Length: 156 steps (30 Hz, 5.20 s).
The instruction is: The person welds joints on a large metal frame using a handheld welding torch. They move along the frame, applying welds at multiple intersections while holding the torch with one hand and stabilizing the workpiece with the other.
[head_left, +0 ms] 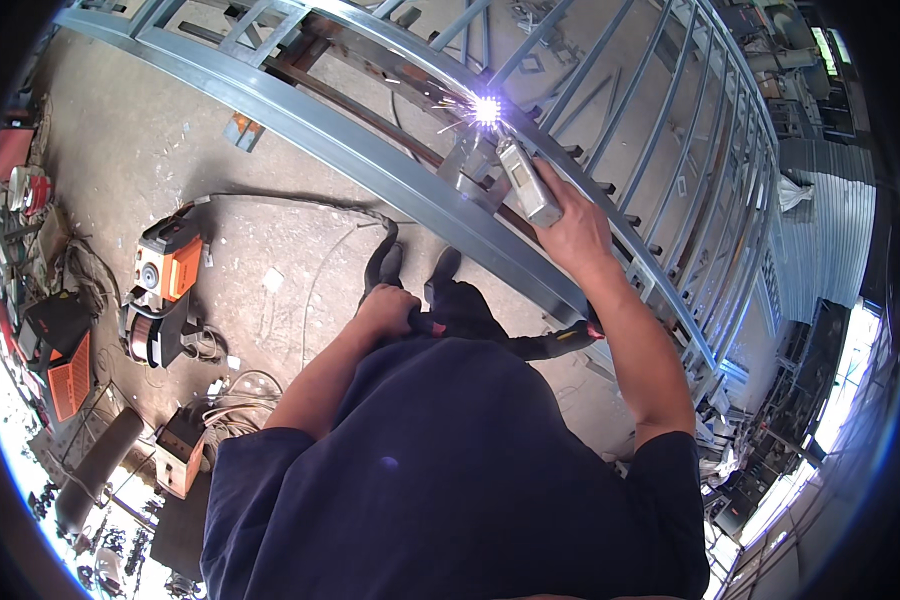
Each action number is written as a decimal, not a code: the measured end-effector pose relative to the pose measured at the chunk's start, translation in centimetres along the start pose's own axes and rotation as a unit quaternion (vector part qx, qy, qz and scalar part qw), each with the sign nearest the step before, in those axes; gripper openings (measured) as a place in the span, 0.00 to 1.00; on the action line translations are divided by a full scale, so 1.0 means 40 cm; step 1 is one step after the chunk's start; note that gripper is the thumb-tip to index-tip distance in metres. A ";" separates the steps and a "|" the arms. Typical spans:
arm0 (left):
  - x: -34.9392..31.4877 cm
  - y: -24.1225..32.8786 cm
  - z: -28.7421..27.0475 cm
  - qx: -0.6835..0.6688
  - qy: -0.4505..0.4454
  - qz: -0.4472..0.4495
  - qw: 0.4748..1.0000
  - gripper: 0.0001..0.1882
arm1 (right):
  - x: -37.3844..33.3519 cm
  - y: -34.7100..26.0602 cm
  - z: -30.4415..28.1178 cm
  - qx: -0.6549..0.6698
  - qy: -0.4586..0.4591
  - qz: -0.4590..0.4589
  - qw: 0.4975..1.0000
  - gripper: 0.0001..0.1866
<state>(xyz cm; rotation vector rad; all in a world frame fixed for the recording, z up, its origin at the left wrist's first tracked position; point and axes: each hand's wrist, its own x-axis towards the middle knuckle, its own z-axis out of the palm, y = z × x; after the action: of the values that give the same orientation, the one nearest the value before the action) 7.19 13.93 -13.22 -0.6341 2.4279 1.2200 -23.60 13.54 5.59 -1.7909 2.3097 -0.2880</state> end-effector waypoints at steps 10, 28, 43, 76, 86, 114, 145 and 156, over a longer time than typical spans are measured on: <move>0.005 -0.002 -0.003 0.005 -0.012 0.016 1.000 0.14 | -0.041 0.016 -0.032 0.039 0.009 -0.005 0.999 0.35; 0.055 -0.003 -0.004 0.032 -0.032 0.053 0.998 0.15 | -0.156 0.061 -0.030 0.010 0.015 0.073 0.997 0.34; 0.051 0.024 -0.031 0.016 -0.026 0.050 0.998 0.14 | -0.158 0.064 -0.027 0.010 -0.017 0.101 0.995 0.39; 0.090 0.127 0.084 -0.002 -0.031 -0.059 0.998 0.17 | 0.083 0.264 -0.109 0.501 -0.343 0.095 0.788 0.25; 0.097 0.200 0.075 -0.011 -0.039 -0.110 0.993 0.16 | 0.168 0.291 0.020 0.613 -0.332 0.046 0.715 0.25; 0.124 0.189 0.135 -0.001 -0.011 -0.108 0.994 0.18 | 0.184 0.270 -0.006 0.576 -0.352 0.037 0.737 0.22; 0.167 0.226 0.111 0.005 -0.065 -0.112 0.992 0.19 | 0.076 0.436 -0.063 0.548 -0.422 0.129 0.711 0.28; 0.175 0.237 0.132 0.006 -0.052 -0.118 0.992 0.19 | 0.073 0.421 -0.066 0.552 -0.406 0.103 0.721 0.28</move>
<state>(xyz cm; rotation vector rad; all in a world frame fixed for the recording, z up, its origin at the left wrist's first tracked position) -3.18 21.61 -13.43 -0.8064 2.2002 1.1120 -40.68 14.91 3.35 -0.7473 1.1678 -0.5396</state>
